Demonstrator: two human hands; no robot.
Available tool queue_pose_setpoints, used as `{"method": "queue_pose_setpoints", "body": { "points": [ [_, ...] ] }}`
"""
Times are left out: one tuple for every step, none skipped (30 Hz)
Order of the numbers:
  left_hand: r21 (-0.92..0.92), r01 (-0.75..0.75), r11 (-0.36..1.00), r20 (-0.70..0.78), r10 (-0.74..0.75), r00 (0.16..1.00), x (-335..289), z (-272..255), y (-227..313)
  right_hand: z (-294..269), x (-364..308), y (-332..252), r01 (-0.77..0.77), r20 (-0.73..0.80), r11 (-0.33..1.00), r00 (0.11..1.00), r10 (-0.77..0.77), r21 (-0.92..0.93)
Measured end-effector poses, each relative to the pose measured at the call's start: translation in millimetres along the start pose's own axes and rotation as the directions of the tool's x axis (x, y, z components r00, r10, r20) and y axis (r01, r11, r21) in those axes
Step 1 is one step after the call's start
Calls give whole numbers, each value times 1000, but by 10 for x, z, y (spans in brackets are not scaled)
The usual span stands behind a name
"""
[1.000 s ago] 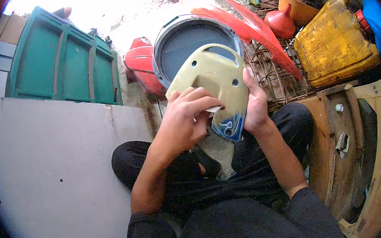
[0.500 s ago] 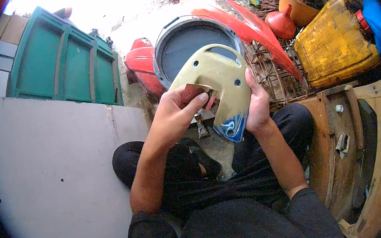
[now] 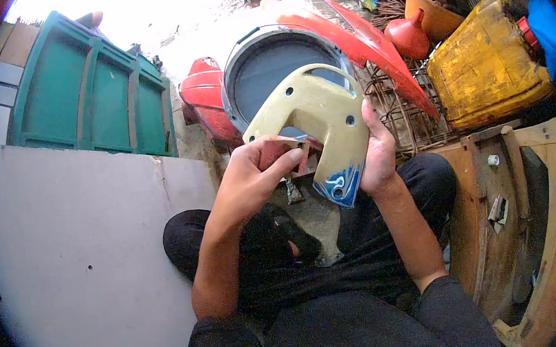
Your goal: The person sands the surface of a plastic motorcycle fairing piece using a piece of sandpaper while holding the part by hand above a bucket of water.
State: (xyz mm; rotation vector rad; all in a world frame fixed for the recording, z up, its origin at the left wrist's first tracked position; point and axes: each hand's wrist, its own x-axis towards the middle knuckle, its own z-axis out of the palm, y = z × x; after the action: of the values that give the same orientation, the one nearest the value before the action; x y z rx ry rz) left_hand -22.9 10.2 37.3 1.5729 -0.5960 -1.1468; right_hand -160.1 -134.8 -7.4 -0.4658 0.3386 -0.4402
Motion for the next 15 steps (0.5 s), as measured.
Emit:
{"method": "queue_pose_setpoints", "body": {
  "points": [
    [-17, -8, 1000, -19, 8, 1000, -12, -7, -18, -4, 5, 4, 3, 7, 1000, 1000, -3, 0],
    [-35, -17, 999, -39, 15, 999, -26, -17, -41, 3, 9, 3, 6, -1, 1000, 1000, -6, 6],
    [-5, -46, 999, -57, 46, 997, -43, -28, -85, 15, 10, -10, 12, -9, 1000, 1000, -12, 10],
    [25, -75, 997, -75, 77, 994, -61, -46, -147, 21, 13, -19, 18, -18, 1000, 1000, -18, 15],
    [56, -103, 993, -92, 108, 990, -64, -67, -186, 10, 16, -27, 26, -6, 1000, 1000, -26, 17],
    [55, -117, 992, -92, 121, 988, -69, -99, -201, -5, 18, -29, 30, 8, 999, 1000, -30, 19],
    [54, -130, 990, -93, 135, 987, -72, -132, -211, -10, 18, -33, 34, 22, 999, 999, -35, 21],
    [53, -144, 988, -92, 149, 985, -73, -153, -215, 4, 14, -38, 40, 5, 999, 999, -40, 11],
    [71, -155, 985, -92, 162, 983, -73, -179, -209, 33, 22, -33, 41, -12, 999, 999, -41, 0],
    [90, -166, 982, -92, 174, 980, -72, -200, -188, 51, 30, -29, 42, -30, 999, 999, -42, -12],
    [108, -177, 978, -90, 187, 978, -70, -215, -175, 27, 41, -21, 25, -11, 1000, 1000, -25, -12],
    [221, -279, 934, -100, 307, 946, -71, -194, -167, -11, 44, -16, 10, 10, 1000, 1000, -10, -11],
    [332, -370, 868, -97, 422, 902, -61, -143, -160, -30, 46, -13, -5, 31, 1000, 1000, 5, -11],
    [438, -447, 780, -80, 529, 845, -48, -87, -159, -32, 46, -9, -14, 27, 1000, 1000, 15, -19],
    [475, -498, 725, -58, 591, 805, -33, -34, -183, -22, 43, 7, -27, 21, 999, 999, 27, -24]
  ]
}}
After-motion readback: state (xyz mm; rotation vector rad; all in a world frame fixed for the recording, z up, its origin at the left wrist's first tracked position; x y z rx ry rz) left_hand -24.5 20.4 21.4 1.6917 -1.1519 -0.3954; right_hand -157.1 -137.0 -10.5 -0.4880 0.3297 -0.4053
